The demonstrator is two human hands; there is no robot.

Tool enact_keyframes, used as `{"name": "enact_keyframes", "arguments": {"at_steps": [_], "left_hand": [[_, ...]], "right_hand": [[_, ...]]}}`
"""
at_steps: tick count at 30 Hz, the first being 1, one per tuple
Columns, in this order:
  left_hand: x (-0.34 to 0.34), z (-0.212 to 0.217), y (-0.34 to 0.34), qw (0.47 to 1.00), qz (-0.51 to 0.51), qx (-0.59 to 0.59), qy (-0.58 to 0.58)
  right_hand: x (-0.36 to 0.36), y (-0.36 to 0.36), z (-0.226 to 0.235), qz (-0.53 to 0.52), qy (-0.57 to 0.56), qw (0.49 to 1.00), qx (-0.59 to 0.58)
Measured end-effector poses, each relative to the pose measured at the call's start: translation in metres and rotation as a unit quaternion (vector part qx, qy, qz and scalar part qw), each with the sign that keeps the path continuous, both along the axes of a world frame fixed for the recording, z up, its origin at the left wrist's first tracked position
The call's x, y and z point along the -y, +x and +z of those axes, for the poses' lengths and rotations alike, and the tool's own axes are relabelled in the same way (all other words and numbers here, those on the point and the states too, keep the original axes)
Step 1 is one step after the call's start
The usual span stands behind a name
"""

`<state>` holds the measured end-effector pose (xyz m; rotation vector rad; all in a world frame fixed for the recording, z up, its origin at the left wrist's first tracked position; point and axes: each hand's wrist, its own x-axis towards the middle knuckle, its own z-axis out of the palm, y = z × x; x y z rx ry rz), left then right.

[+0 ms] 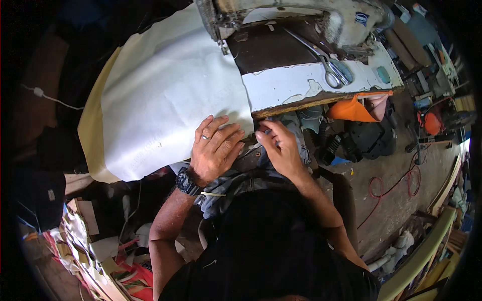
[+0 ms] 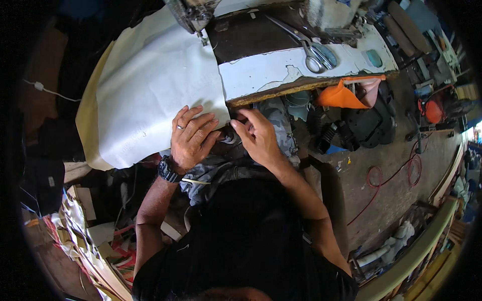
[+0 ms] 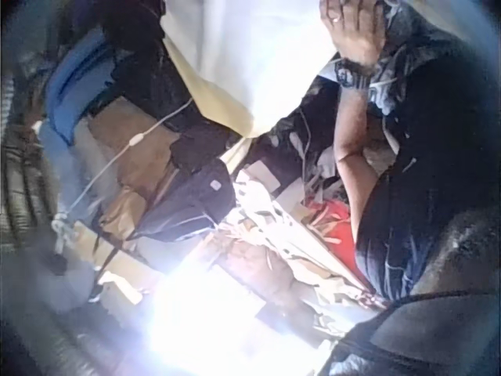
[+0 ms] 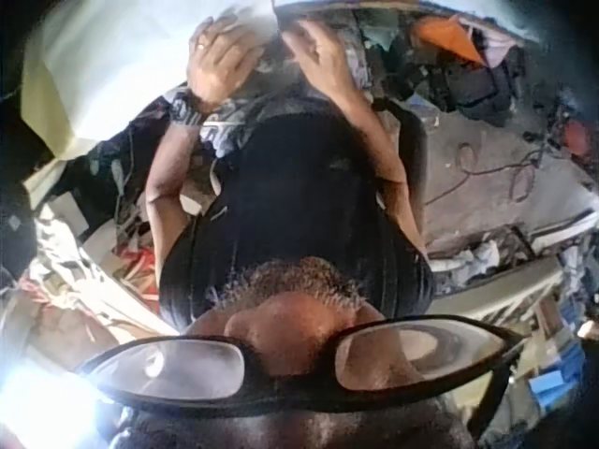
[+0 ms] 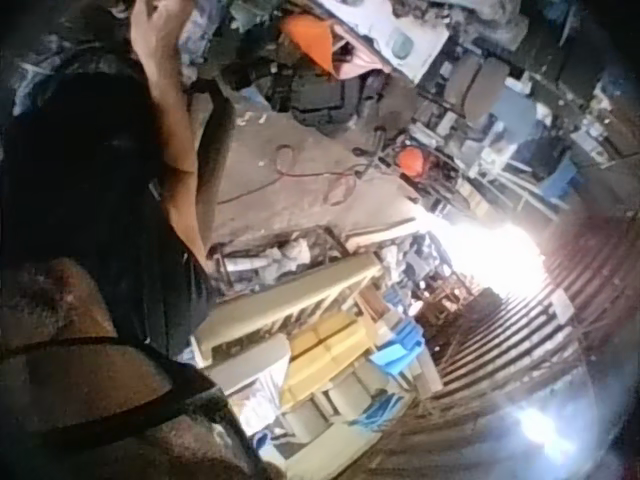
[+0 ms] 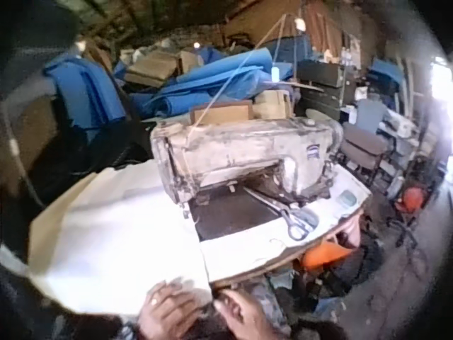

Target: The recorder uses a sewing machine and scissors to prepare and join pieces of synthetic upholstery material.

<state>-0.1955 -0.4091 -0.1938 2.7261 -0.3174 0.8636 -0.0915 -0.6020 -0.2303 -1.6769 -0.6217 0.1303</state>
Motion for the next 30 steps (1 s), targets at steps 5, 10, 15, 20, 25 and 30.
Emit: {"name": "enact_keyframes", "arguments": {"at_steps": [5, 10, 15, 20, 25, 30], "left_hand": [[0.007, -0.003, 0.000, 1.000, 0.017, -0.008, 0.025], [0.014, 0.005, 0.000, 0.999, 0.036, -0.006, 0.022], [0.001, 0.013, -0.004, 0.997, 0.014, 0.030, 0.076], [-0.006, 0.034, -0.008, 0.992, -0.044, -0.065, 0.094], [-0.001, 0.037, -0.005, 0.989, -0.056, -0.083, 0.113], [-0.005, 0.031, -0.005, 0.989, -0.069, -0.091, 0.098]], "right_hand": [[-0.008, 0.011, 0.001, 0.071, -0.005, 0.997, 0.019], [-0.005, 0.007, 0.025, 0.123, 0.009, 0.991, -0.050], [-0.009, 0.008, 0.032, 0.182, 0.003, 0.966, -0.182], [-0.004, 0.015, 0.024, 0.122, 0.025, 0.992, 0.035], [0.009, 0.037, 0.020, 0.021, 0.008, 0.984, 0.177], [0.004, 0.049, 0.020, 0.003, -0.072, 0.923, 0.377]]}}
